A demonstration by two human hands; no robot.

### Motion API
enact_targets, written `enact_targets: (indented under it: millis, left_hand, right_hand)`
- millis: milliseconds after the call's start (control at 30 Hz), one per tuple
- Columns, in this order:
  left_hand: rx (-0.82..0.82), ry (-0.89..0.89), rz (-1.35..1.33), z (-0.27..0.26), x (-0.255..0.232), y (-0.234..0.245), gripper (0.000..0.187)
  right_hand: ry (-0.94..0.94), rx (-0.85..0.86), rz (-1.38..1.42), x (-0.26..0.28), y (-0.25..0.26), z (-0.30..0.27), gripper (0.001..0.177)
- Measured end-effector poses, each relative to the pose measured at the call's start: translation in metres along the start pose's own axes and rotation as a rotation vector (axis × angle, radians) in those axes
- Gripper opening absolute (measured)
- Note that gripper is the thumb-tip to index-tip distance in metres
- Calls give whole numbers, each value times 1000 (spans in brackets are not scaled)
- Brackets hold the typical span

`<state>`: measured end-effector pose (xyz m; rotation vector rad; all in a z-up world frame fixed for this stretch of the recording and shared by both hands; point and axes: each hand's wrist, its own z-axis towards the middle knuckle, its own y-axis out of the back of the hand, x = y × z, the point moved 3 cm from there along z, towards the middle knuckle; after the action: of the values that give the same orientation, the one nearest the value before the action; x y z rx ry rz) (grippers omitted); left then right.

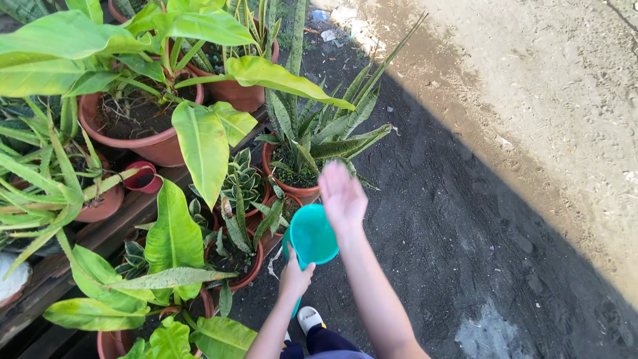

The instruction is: Watering a variety of potted plants on a wooden stand using a hand-held scoop and a bucket of water.

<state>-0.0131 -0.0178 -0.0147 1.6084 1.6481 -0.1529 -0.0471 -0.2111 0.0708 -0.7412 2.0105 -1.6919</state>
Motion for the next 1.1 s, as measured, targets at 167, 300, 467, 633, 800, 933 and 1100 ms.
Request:
enact_targets:
  millis: [167,300,467,633,800,933,1100]
  left_hand:
    - [-35,-12,-91,-7,-21,21,96]
    - [-77,-137,-183,16,-1,24,91]
    - [-72,-168,8,19,5,13,94]
    - [-78,-224,161,-18,-17,21,90]
    - [-104,-309,313,-36,-28,18,87]
    - [-101,-320,329,-33,-22,12,90]
    - [-98,-272,108,-3,3,0,93]
  right_hand:
    - [228,-434,-257,-10,-81,-39,52]
    - [44,-459,-364,-6,95,-9,44]
    - [-146,-652,-362,-14,224,2,52]
    - [-225,-704,-363,-16,291,5,50]
    - [-250,-736,-341,-22,301,1,44]
    - [-227,-767,-331,-25,338,11,34]
    - [-158,-858,-174,-27,227,-7,48]
